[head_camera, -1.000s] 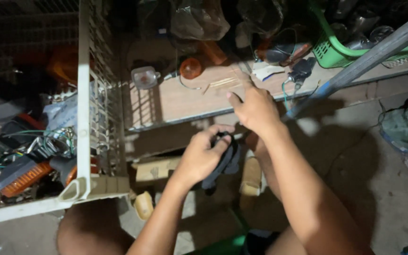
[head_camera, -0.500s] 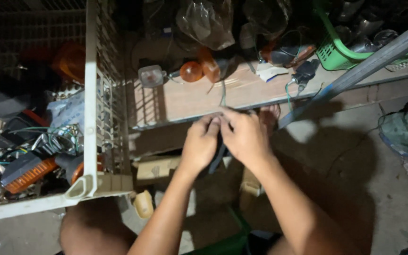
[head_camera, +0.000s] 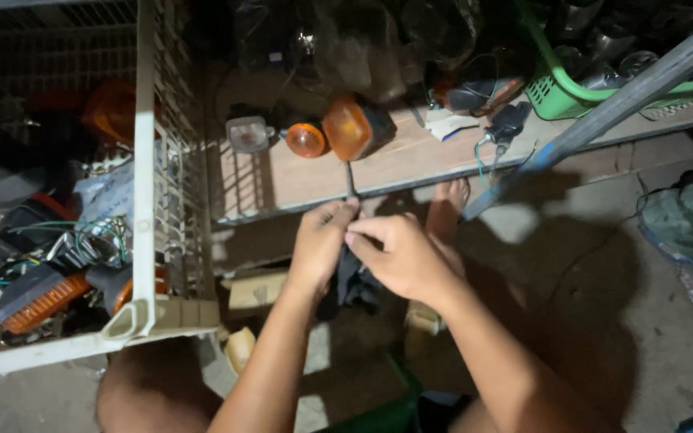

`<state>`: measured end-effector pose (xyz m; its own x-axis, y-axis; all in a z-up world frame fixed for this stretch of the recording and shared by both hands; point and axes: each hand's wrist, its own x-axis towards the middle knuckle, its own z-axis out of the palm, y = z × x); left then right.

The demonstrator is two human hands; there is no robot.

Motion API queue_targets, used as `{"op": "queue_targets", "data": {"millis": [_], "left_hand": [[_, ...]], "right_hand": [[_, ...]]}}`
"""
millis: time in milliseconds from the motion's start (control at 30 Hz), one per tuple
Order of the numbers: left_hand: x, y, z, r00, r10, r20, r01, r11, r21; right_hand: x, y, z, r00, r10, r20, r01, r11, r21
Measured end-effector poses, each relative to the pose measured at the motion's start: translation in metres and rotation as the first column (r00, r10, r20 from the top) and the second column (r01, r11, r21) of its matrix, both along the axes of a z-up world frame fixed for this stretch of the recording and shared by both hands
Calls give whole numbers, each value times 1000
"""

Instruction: Fitting a rubber protective boot onto a motorcycle turn signal assembly and threading the wires

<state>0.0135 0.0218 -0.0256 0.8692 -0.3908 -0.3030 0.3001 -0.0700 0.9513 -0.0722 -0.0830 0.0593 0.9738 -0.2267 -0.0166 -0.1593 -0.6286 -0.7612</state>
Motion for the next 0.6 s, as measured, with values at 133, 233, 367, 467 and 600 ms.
{"op": "queue_targets", "data": {"millis": [133,233,367,467,600], "left_hand": [[1,6,7,999,-26,36,26,1000,0],[2,15,16,994,-34,101,32,999,27],[-2,31,31,981,-61,187,45,995,89],[-6,41,30,972,-78,223,52,991,120],[-5,59,24,969,-64,240,30,989,143]], "right_hand": [[8,-3,2,998,-42,37,36,986,166],[17,-6,5,966,-213,148,171,952,254],[26,-3,9,968,-129,216,145,987,-61],[35,9,8,970,-9,241,45,989,-144],[47,30,5,986,-2,169,34,983,-182]]}}
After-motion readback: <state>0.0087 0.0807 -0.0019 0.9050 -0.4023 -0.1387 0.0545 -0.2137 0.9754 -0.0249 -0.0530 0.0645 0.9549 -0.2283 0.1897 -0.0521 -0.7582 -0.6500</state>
